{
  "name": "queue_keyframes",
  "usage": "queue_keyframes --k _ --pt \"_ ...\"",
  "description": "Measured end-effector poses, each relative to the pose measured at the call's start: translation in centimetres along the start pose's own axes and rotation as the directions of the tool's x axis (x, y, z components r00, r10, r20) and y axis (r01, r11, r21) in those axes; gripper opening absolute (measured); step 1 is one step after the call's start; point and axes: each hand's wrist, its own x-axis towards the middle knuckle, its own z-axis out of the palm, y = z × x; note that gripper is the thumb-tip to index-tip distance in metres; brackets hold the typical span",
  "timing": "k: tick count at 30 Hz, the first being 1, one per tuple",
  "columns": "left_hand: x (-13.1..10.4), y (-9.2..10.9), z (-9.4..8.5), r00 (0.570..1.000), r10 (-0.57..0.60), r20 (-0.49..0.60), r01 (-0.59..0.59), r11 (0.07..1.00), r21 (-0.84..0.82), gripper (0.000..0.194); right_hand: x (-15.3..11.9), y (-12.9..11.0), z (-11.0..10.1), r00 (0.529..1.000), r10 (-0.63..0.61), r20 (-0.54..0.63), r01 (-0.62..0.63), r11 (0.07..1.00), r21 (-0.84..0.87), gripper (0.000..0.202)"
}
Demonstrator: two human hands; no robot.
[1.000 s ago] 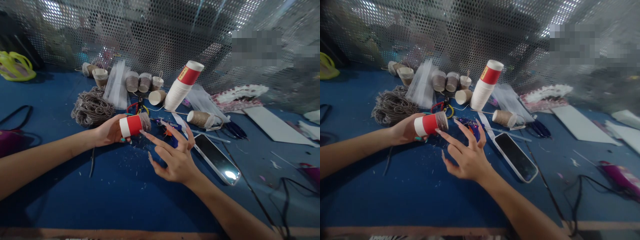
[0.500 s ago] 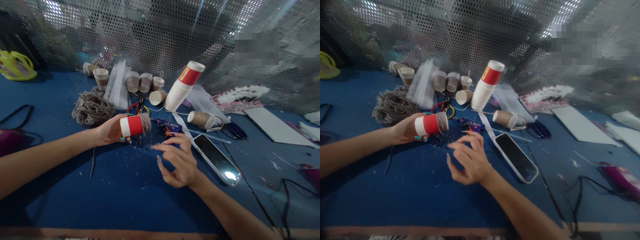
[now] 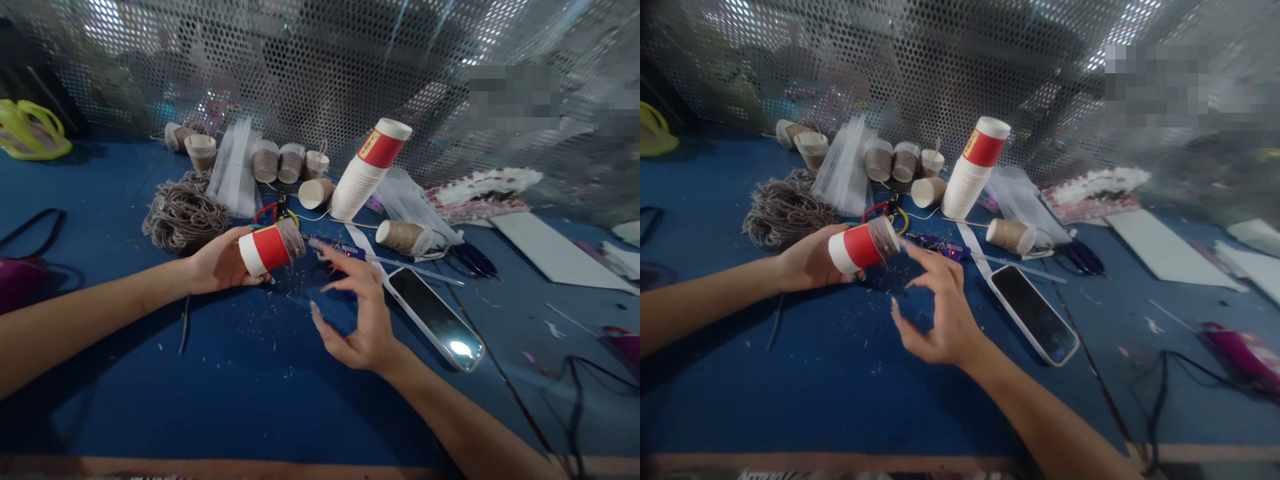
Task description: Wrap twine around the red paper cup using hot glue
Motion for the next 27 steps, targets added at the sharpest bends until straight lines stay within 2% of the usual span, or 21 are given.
queue_keyframes --k 3,6,9,13,16,19,22,27 --pt "-0.3 -0.8 0.3 0.998 0.031 0.063 -0.031 1.0 -0.001 0.03 0.0 0.2 0.4 0.988 0.058 0.144 -0.078 0.988 0.136 0.047" --pt "-0.5 -1.6 0.4 0.979 0.172 0.111 -0.175 0.984 0.022 0.04 -0.2 0.2 0.5 0.961 0.062 0.269 -0.112 0.978 0.174 0.051" --pt "-0.5 -1.8 0.2 0.952 0.277 0.132 -0.282 0.959 0.028 0.05 -0.3 0.1 0.4 0.95 0.048 0.308 -0.107 0.978 0.178 0.049" --pt "-0.2 -1.8 -0.4 0.941 0.263 0.212 -0.283 0.956 0.071 0.065 -0.3 0.0 0.3 0.937 0.016 0.35 -0.083 0.98 0.179 0.045" --pt "-0.2 -1.7 -0.7 0.941 0.278 0.196 -0.314 0.931 0.187 0.074 -0.2 0.2 0.3 0.935 0.02 0.355 -0.077 0.986 0.147 0.044" --pt "-0.6 -1.5 -0.3 0.912 0.392 0.12 -0.407 0.827 0.389 0.072 -0.2 0.3 0.2 0.936 0.009 0.353 -0.059 0.99 0.131 0.042" --pt "-1.1 -1.4 0.2 0.845 0.523 0.115 -0.496 0.685 0.534 0.074 -0.1 0.1 0.1 0.936 -0.003 0.353 -0.041 0.992 0.118 0.039" --pt "-1.2 -1.5 0.1 0.759 0.637 0.132 -0.52 0.472 0.711 0.069 0.0 -0.3 0.2 0.93 0.016 0.367 -0.06 0.992 0.108 0.033"
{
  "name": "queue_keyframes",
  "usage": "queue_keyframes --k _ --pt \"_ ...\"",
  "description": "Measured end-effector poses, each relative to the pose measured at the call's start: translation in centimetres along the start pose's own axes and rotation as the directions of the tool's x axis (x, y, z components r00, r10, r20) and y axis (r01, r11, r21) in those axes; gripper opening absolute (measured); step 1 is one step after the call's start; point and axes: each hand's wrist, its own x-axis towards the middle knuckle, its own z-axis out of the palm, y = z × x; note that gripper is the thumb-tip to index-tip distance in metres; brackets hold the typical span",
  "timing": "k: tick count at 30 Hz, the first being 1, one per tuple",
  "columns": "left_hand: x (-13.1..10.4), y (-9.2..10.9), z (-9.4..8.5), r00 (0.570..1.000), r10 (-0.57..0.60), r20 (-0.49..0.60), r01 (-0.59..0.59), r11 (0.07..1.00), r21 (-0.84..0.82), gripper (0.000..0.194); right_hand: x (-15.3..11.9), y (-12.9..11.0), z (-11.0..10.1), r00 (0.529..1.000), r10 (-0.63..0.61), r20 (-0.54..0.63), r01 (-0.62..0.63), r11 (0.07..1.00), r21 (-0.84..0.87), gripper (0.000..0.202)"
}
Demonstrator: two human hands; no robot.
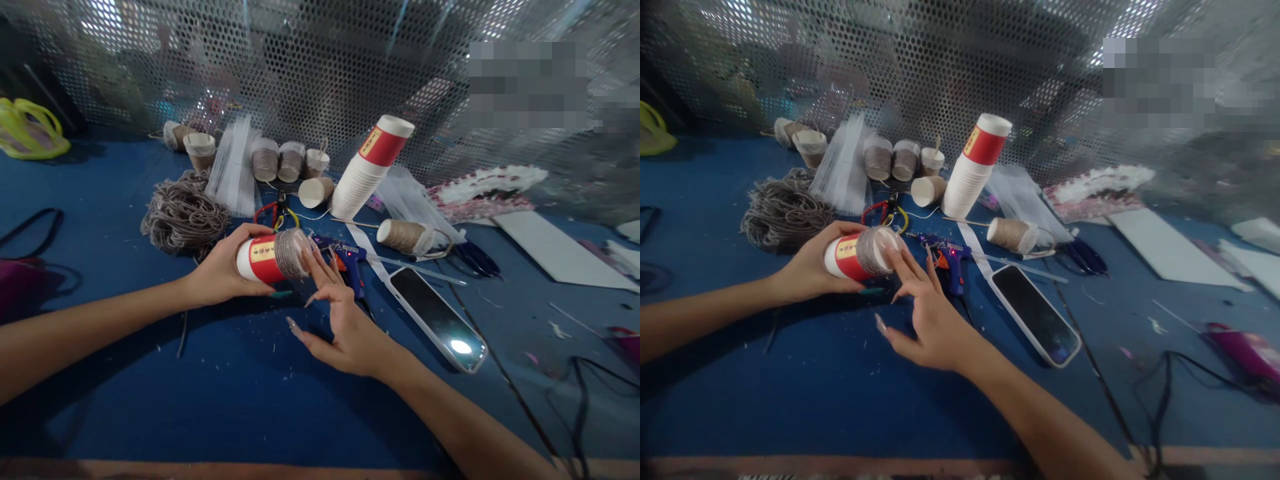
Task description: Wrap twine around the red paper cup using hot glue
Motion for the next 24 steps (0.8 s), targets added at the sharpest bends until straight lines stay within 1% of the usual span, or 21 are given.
queue_keyframes --k 2,3,5,7,8,10,11,13,15,17,18,19,20,21,22,23,24 --pt "0.0 -0.3 -0.1 0.996 0.057 -0.063 -0.052 0.996 0.074 0.062 0.0 0.0 0.2 1.0 -0.008 -0.024 0.01 0.998 0.067 0.034" --pt "0.0 -0.4 -0.2 0.993 0.068 -0.101 -0.061 0.996 0.072 0.06 -0.1 0.1 0.2 0.998 -0.016 -0.06 0.023 0.994 0.111 0.036" --pt "0.0 -0.6 -0.2 0.987 0.026 -0.157 -0.03 0.999 -0.018 0.06 -0.1 0.2 0.3 0.99 -0.015 -0.143 0.042 0.981 0.188 0.043" --pt "0.1 -0.9 0.0 0.988 -0.059 -0.143 0.036 0.986 -0.16 0.062 -0.2 0.3 0.3 0.985 0.001 -0.173 0.039 0.973 0.228 0.047" --pt "0.1 -1.1 0.1 0.989 -0.091 -0.12 0.063 0.972 -0.224 0.062 -0.2 0.3 0.3 0.987 0.008 -0.16 0.031 0.971 0.237 0.046" --pt "0.2 -1.4 0.3 0.989 -0.119 -0.092 0.083 0.943 -0.322 0.062 -0.2 0.1 0.2 0.992 0.011 -0.128 0.02 0.97 0.242 0.042" --pt "0.2 -1.5 0.5 0.988 -0.127 -0.089 0.088 0.929 -0.359 0.063 -0.3 0.0 0.2 0.992 0.011 -0.127 0.019 0.972 0.234 0.04" --pt "0.4 -1.6 0.6 0.984 -0.151 -0.09 0.099 0.902 -0.421 0.064 -0.4 -0.3 0.2 0.985 0.019 -0.17 0.012 0.984 0.179 0.035" --pt "0.6 -1.7 0.6 0.98 -0.184 -0.079 0.125 0.869 -0.478 0.065 -0.7 -0.5 0.0 0.97 -0.005 -0.243 0.028 0.995 0.091 0.029" --pt "0.7 -1.8 0.4 0.976 -0.211 -0.048 0.154 0.836 -0.527 0.064 -0.8 -0.5 -0.1 0.943 -0.034 -0.332 0.035 0.999 -0.002 0.022" --pt "0.8 -1.8 0.4 0.975 -0.222 -0.025 0.172 0.817 -0.551 0.063 -0.8 -0.4 -0.2 0.924 -0.011 -0.383 -0.011 0.998 -0.054 0.017" --pt "0.8 -1.9 0.3 0.973 -0.233 0.0 0.191 0.796 -0.574 0.063 -0.8 -0.2 -0.2 0.898 0.044 -0.438 -0.103 0.989 -0.11 0.012" --pt "0.8 -2.0 0.2 0.97 -0.24 0.022 0.206 0.778 -0.593 0.062 -0.7 0.1 -0.3 0.863 0.122 -0.49 -0.233 0.957 -0.172 0.008" --pt "0.9 -2.1 0.1 0.969 -0.244 0.038 0.216 0.763 -0.609 0.062 -0.5 0.5 -0.3 0.817 0.213 -0.535 -0.387 0.892 -0.235 0.012" --pt "0.9 -2.1 0.1 0.969 -0.244 0.049 0.221 0.752 -0.621 0.061 -0.4 1.0 -0.3 0.774 0.295 -0.56 -0.521 0.8 -0.298 0.021" --pt "1.0 -2.2 0.0 0.969 -0.24 0.057 0.222 0.746 -0.627 0.06 -0.1 1.5 -0.3 0.741 0.369 -0.561 -0.62 0.696 -0.361 0.034" --pt "1.0 -2.2 0.0 0.971 -0.231 0.063 0.219 0.748 -0.626 0.059 0.1 2.0 -0.4 0.707 0.446 -0.548 -0.693 0.592 -0.412 0.045"
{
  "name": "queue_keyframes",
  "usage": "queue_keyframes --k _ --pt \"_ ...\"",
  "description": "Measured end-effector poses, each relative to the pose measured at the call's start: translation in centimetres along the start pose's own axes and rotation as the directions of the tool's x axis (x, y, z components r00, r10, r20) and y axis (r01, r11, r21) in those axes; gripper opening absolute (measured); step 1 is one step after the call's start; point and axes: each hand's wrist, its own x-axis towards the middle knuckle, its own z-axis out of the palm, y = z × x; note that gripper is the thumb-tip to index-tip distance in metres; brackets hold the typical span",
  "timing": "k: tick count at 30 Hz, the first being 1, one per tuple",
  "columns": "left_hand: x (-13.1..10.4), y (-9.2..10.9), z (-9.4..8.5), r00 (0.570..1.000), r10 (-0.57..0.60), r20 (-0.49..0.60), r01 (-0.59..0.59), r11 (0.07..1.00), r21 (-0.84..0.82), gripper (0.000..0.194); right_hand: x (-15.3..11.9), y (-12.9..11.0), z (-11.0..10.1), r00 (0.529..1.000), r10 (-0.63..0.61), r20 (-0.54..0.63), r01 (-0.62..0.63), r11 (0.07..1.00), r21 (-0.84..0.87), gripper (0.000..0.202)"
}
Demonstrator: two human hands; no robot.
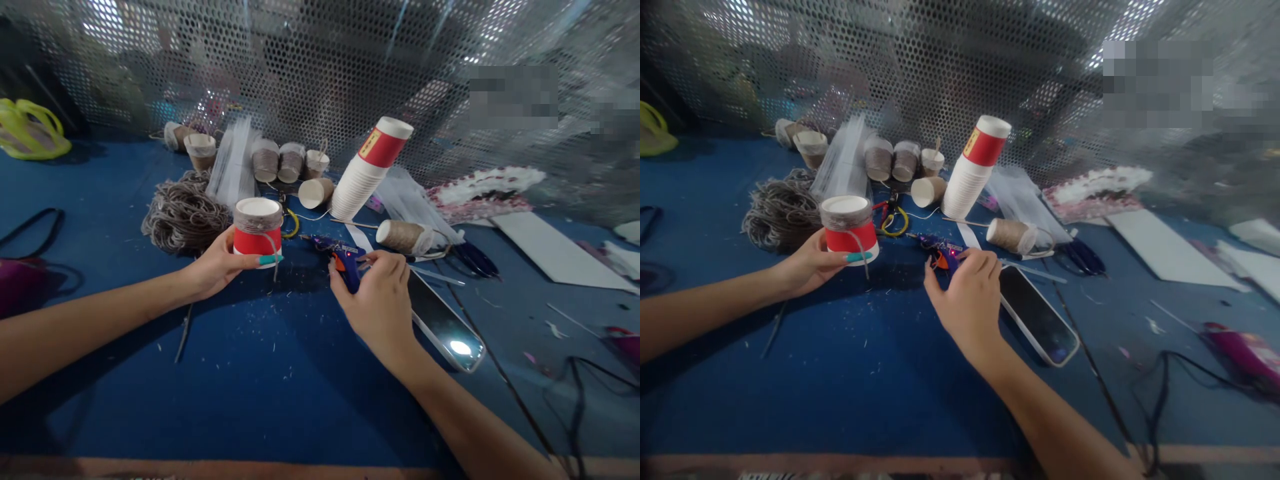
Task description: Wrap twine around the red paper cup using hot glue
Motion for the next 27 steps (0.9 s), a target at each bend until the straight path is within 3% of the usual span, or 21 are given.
queue_keyframes --k 3,7,11,16,20,23,27 --pt "0.1 -0.1 0.1 0.999 0.025 0.043 -0.028 0.998 0.049 0.055 1.1 0.4 0.6 0.951 0.19 0.244 -0.146 0.972 -0.186 0.071" --pt "0.1 -0.4 0.4 0.994 0.073 0.083 -0.082 0.99 0.111 0.055 2.1 0.5 0.4 0.824 0.327 0.463 -0.27 0.945 -0.186 0.091" --pt "0.0 -0.7 0.6 0.987 0.086 0.138 -0.107 0.981 0.159 0.051 2.6 0.3 0.4 0.829 0.329 0.452 -0.267 0.943 -0.196 0.088" --pt "-0.1 -1.1 0.2 0.992 0.036 0.121 -0.051 0.991 0.124 0.054 3.1 0.1 0.6 0.84 0.325 0.434 -0.261 0.944 -0.202 0.054" --pt "0.1 -1.4 -0.1 0.997 0.022 0.08 -0.023 0.999 0.022 0.054 3.4 0.4 0.3 0.84 0.3 0.451 -0.283 0.953 -0.106 0.028" --pt "0.1 -1.4 -0.1 0.996 0.022 0.081 -0.021 1.0 -0.007 0.051 3.5 0.7 0.1 0.835 0.298 0.463 -0.338 0.941 0.003 0.031" --pt "0.1 -1.2 0.1 0.995 0.035 0.097 -0.034 0.999 -0.006 0.048 3.4 1.1 -0.1 0.78 0.309 0.544 -0.444 0.886 0.133 0.05"
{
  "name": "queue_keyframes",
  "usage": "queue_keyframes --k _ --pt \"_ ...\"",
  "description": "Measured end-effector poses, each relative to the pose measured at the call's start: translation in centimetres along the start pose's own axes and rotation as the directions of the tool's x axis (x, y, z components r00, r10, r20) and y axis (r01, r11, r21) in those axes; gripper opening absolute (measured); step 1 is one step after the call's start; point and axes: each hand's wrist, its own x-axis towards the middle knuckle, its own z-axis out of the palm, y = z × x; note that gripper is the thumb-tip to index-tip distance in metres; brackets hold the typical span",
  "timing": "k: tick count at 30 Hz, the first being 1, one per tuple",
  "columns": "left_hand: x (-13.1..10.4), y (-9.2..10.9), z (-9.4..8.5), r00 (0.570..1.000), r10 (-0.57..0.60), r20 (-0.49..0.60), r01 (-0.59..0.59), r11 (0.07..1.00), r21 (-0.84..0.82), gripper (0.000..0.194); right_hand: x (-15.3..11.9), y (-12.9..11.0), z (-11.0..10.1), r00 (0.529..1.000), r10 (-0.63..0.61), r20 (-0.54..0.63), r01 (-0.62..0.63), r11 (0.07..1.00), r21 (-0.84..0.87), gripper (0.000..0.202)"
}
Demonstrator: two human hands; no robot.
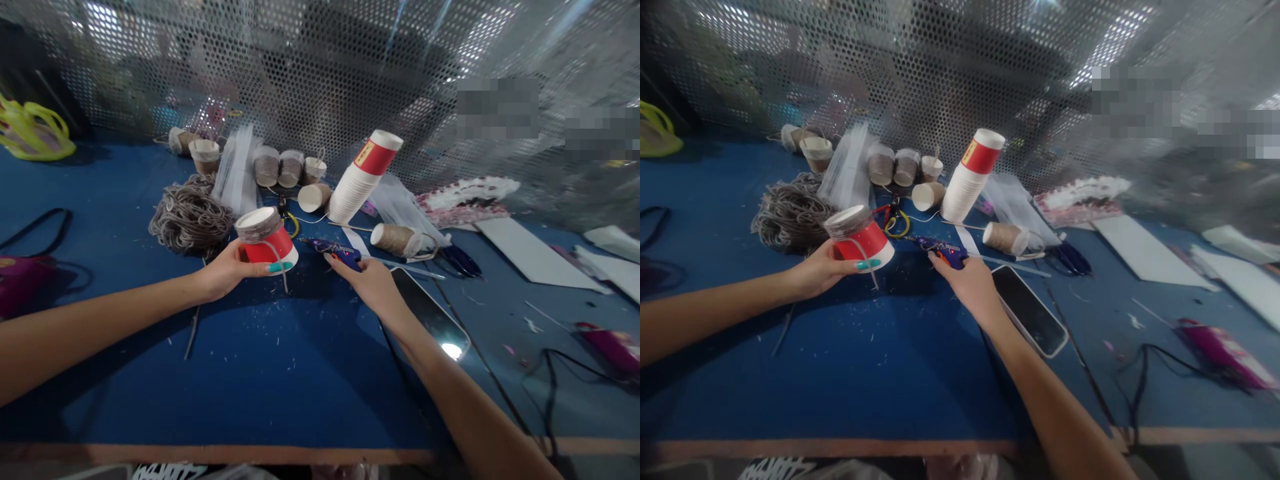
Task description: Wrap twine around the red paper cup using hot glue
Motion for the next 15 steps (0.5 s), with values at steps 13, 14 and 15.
queue_keyframes --k 13,14,15 --pt "-0.3 0.4 0.6 0.997 -0.052 0.065 0.042 0.988 0.149 0.05 -3.5 -0.8 0.4 0.913 -0.276 -0.301 0.38 0.843 0.381 0.03" --pt "-0.3 0.4 0.6 0.996 -0.054 0.078 0.042 0.988 0.15 0.052 -3.8 -0.8 0.6 0.891 -0.324 -0.319 0.429 0.832 0.353 0.027" --pt "-0.3 0.4 0.6 0.995 -0.053 0.084 0.04 0.988 0.151 0.054 -4.1 -0.8 0.7 0.865 -0.369 -0.341 0.474 0.822 0.315 0.025"
